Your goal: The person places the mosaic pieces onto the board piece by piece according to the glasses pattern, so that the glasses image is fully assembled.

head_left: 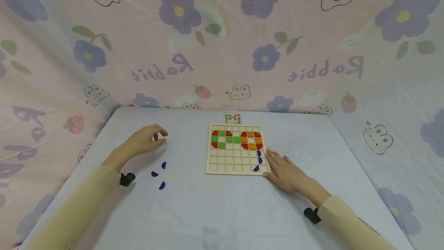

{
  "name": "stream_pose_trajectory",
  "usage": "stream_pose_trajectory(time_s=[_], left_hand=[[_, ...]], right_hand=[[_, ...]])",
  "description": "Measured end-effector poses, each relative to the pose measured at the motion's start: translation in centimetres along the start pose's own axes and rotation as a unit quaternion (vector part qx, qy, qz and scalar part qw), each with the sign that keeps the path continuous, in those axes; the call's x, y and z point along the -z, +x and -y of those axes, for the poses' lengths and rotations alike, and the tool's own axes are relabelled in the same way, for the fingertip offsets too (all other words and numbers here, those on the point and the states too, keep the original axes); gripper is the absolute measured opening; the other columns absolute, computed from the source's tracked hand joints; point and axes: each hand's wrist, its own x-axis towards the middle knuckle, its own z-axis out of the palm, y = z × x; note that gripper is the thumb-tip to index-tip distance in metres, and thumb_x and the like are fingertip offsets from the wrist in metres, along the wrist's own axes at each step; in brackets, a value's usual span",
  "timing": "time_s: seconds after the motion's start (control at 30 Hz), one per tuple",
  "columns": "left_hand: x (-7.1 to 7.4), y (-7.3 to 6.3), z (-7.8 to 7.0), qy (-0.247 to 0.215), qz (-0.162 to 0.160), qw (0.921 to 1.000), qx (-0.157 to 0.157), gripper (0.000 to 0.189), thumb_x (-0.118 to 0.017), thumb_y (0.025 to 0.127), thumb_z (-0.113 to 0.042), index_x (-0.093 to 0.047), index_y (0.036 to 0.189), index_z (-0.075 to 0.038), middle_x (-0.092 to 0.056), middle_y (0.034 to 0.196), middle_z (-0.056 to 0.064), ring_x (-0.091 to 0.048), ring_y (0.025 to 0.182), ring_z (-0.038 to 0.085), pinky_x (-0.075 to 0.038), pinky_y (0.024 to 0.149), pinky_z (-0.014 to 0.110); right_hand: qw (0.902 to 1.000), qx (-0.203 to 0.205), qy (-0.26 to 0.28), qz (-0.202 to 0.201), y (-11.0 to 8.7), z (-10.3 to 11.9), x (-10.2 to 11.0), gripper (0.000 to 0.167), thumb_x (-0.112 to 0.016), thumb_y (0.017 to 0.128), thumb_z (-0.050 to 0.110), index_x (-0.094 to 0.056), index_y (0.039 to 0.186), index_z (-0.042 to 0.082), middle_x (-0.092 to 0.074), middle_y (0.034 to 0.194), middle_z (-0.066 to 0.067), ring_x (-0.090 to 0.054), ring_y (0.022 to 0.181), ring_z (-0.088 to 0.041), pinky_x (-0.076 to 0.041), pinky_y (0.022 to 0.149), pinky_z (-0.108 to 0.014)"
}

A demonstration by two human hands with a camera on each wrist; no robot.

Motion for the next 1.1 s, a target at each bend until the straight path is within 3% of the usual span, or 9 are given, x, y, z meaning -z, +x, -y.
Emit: stream_pose_trajectory(time_s=[0.33,0.53,0.77,1.1], left_hand=[[2.0,-4.9,3.0,0.013,0.005,0.9978,0.065,0.025,-0.070,0.100,-0.016,-0.071,0.121,-0.003,-0.064,0.101,0.006,-0.055,0.066,0.013,-0.048,0.056,0.031],[2.4,-7.1,4.8,0.026,-0.005,0.9972,0.070,0.023,-0.075,0.096,-0.016,-0.072,0.114,-0.002,-0.064,0.097,0.004,-0.056,0.077,0.014,-0.048,0.064,0.032],[2.2,-8.4,6.4,0.001,0.013,0.9957,0.092,0.029,-0.076,0.090,-0.010,-0.070,0.115,0.003,-0.064,0.102,0.011,-0.057,0.083,0.020,-0.049,0.070,0.035],[1.6,-9.3,6.8,-0.009,0.017,0.9934,0.113,0.021,-0.074,0.090,-0.009,-0.072,0.109,0.002,-0.062,0.094,0.007,-0.056,0.082,0.020,-0.049,0.072,0.037]], right_hand=[[1.0000,-0.005,0.003,-0.002,0.0,-0.5,0.1,0.081,-0.054,0.106,0.047,-0.025,0.162,-0.002,-0.019,0.171,-0.020,-0.019,0.156,-0.044,-0.016,0.122,-0.067],[1.0000,-0.005,-0.001,-0.001,0.0,-0.8,0.1,0.081,-0.054,0.106,0.048,-0.025,0.162,-0.002,-0.019,0.171,-0.020,-0.019,0.156,-0.044,-0.016,0.122,-0.067],[1.0000,-0.003,-0.001,-0.004,0.0,-0.7,0.2,0.080,-0.054,0.106,0.048,-0.025,0.162,-0.002,-0.020,0.170,-0.020,-0.020,0.156,-0.044,-0.016,0.122,-0.067],[1.0000,0.005,-0.001,-0.004,0.1,-0.3,0.1,0.080,-0.055,0.106,0.046,-0.027,0.162,-0.003,-0.021,0.170,-0.021,-0.021,0.155,-0.045,-0.016,0.121,-0.067]])
